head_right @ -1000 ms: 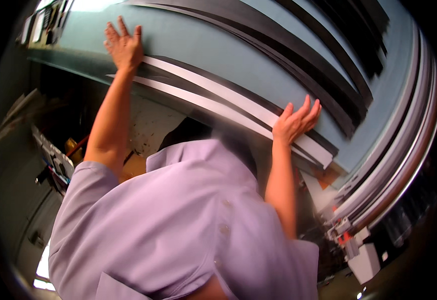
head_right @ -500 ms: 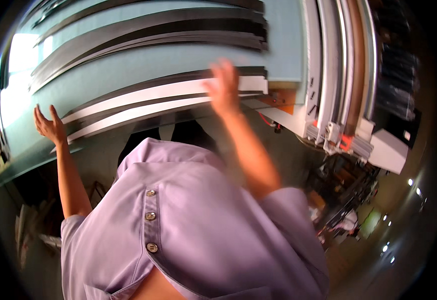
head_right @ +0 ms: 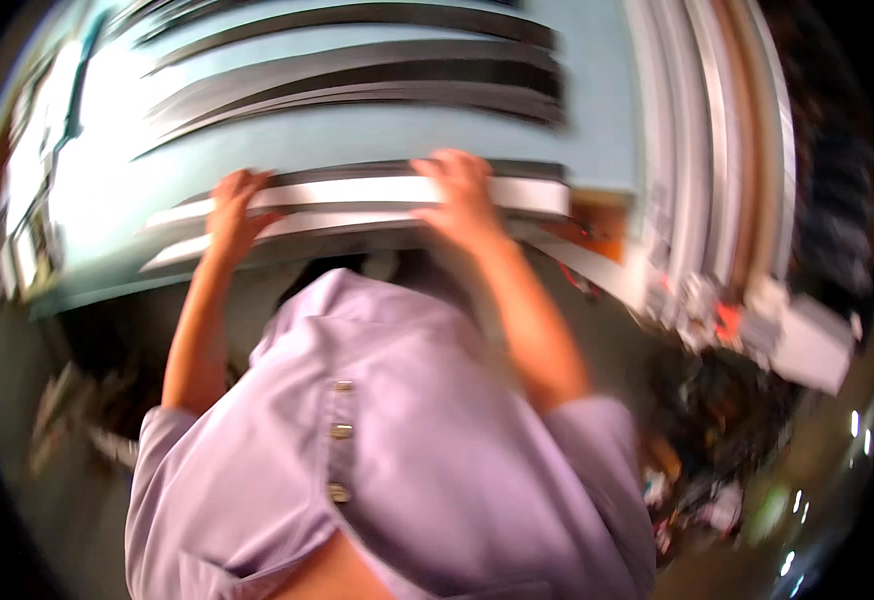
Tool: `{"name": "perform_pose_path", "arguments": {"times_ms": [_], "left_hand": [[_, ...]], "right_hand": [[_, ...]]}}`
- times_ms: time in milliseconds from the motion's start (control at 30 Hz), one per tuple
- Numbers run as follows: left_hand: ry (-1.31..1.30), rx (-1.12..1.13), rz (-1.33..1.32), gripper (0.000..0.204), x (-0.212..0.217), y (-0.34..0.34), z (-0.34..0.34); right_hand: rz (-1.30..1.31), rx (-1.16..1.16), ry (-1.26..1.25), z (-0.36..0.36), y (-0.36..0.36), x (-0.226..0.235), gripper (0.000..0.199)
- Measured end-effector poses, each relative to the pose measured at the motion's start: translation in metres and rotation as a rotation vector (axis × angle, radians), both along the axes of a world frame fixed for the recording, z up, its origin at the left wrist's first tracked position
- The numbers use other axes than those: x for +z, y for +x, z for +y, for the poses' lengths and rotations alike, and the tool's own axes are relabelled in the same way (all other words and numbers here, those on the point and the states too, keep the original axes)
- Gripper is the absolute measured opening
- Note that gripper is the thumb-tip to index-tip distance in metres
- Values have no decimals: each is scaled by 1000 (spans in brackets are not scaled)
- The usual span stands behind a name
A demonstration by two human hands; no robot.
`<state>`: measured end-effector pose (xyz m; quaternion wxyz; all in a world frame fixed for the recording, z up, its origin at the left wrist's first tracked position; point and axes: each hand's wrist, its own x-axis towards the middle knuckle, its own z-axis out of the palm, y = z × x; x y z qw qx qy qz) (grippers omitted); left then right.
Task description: The person assembles window frame components on a workbench. They pick up long, curved metal strips and align them with a white profile, pressing them together to form a unit. The person repeats this process for multiple strips, stacking the finished assemblies on the table.
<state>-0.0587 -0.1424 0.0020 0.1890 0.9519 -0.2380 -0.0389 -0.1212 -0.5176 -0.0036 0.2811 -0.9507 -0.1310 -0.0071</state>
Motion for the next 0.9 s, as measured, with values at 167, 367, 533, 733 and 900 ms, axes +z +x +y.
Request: {"name": "perform_pose_path", "arguments": {"times_ms": [167, 367, 533, 733, 900], "left_hand": [[-14, 14, 51, 65, 28, -24, -13], [-3, 40, -22, 74, 15, -46, -19], [30, 14, 9, 71, 9, -44, -18], [-73, 12, 10, 59, 9, -42, -15], [-60, 16, 91, 59, 17, -40, -14]], "right_hand": [[-5, 17, -56, -12, -18, 16, 75], [77, 88, -177, -19, -25, 15, 84], [80, 137, -197, -27, -19, 11, 83], [98, 145, -226, -23, -16, 12, 81], [163, 114, -168, -20, -16, 18, 75]]}}
